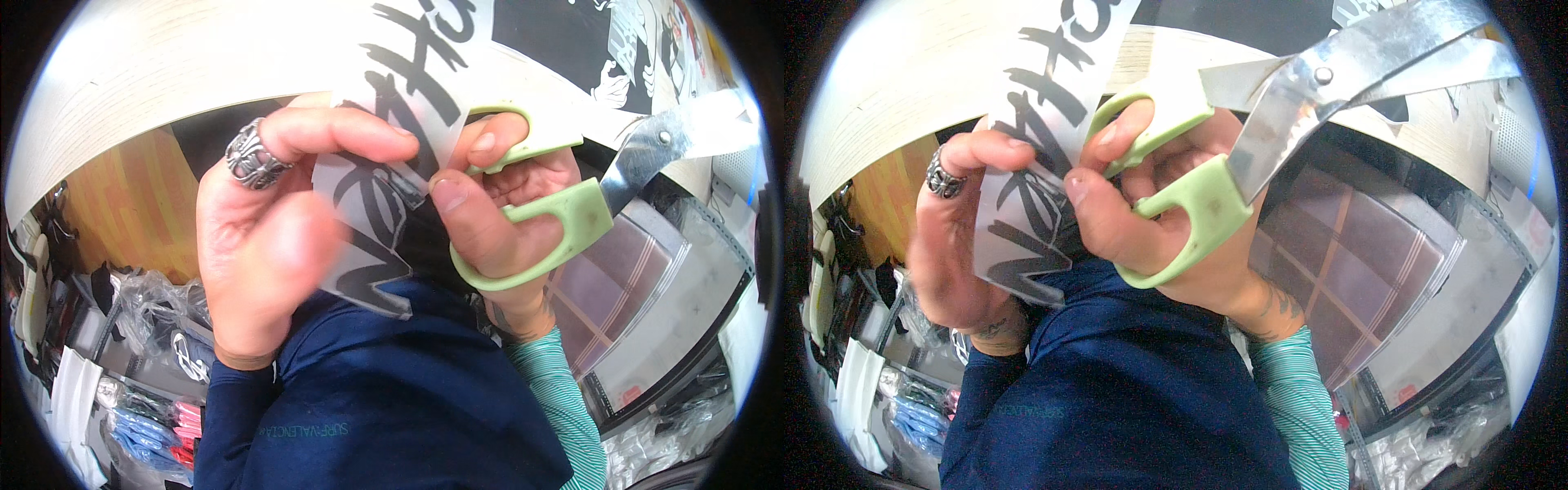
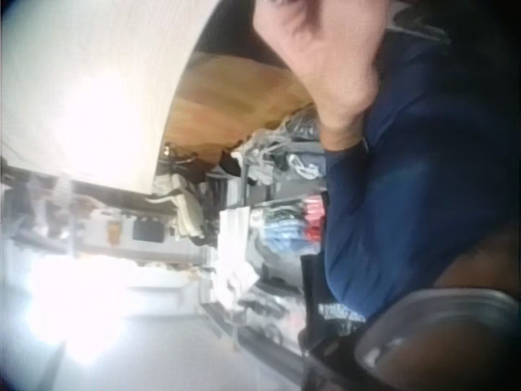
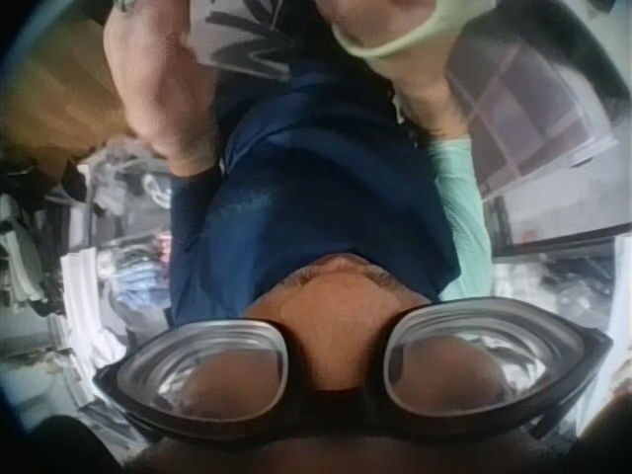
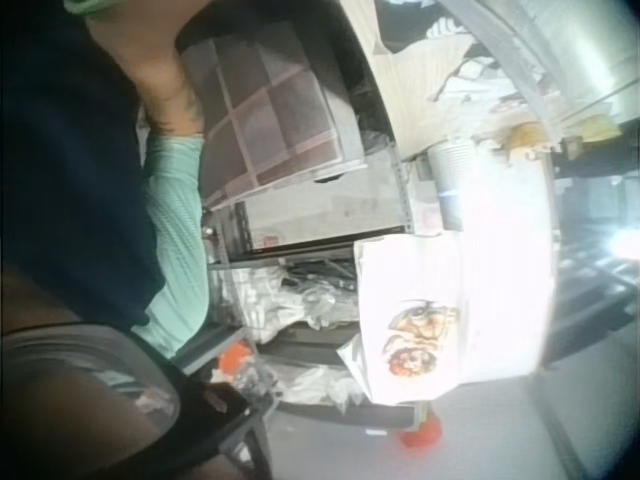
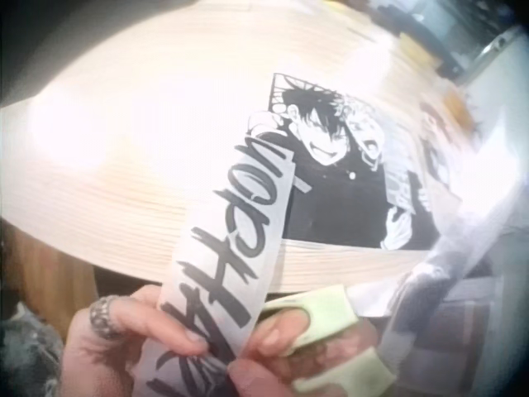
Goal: The person uses green-handled scissors to cut out a black graphic sticker from a white backing sheet. They rotate the sheet and trim around the design, then peel away the excess backing to reveal the cutout.
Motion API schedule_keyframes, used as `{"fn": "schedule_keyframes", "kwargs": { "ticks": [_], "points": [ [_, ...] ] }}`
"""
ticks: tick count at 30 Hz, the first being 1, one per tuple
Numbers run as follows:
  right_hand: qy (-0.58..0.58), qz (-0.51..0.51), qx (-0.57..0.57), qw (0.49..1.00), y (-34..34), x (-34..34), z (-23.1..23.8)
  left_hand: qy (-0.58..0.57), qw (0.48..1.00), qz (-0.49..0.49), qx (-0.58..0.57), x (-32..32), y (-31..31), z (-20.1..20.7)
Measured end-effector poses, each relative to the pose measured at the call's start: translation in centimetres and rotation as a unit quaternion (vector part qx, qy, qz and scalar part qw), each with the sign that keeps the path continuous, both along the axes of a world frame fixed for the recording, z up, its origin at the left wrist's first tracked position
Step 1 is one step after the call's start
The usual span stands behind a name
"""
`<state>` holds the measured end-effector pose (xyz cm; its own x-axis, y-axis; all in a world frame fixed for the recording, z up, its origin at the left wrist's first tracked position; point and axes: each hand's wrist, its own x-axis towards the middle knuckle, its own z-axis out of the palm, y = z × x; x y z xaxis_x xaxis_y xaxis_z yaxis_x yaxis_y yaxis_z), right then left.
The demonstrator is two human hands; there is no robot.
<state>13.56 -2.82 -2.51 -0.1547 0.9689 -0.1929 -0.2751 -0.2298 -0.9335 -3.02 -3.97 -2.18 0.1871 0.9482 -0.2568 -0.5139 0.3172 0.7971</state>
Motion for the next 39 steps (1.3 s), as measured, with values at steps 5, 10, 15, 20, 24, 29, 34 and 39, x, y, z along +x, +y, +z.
{"fn": "schedule_keyframes", "kwargs": {
  "ticks": [5, 10, 15, 20, 24, 29, 34, 39],
  "points": [
    [0.030, -0.007, -0.034, 0.999, -0.3, 0.0, 0.3, 0.097, 0.994, 0.023, 0.041, 0.8, -0.3, -0.2],
    [-0.035, 0.031, 0.018, 0.999, -0.1, 0.9, -0.5, 0.085, 0.992, 0.065, 0.072, 0.9, -0.7, -0.5],
    [-0.068, -0.041, -0.067, 0.995, -2.5, 5.7, -0.4, 0.108, 0.984, 0.136, 0.045, 0.8, 0.1, 0.8],
    [-0.221, 0.272, 0.028, 0.936, -0.9, 13.4, 0.5, 0.135, 0.977, 0.140, 0.093, -0.4, 0.6, 2.3],
    [-0.261, 0.323, 0.064, 0.908, 0.4, 13.5, 3.4, 0.129, 0.981, 0.109, 0.098, 0.0, 0.7, 2.7],
    [-0.274, 0.337, 0.138, 0.890, 2.0, 13.3, 4.9, 0.089, 0.985, 0.120, 0.088, 0.8, 0.5, 3.3],
    [-0.265, 0.350, 0.156, 0.885, 2.7, 12.8, 5.5, 0.109, 0.976, 0.158, 0.099, 0.8, 0.4, 4.1],
    [-0.254, 0.344, 0.154, 0.891, 2.7, 13.0, 5.6, 0.127, 0.967, 0.189, 0.117, 0.0, -0.6, 2.5]
  ]
}}
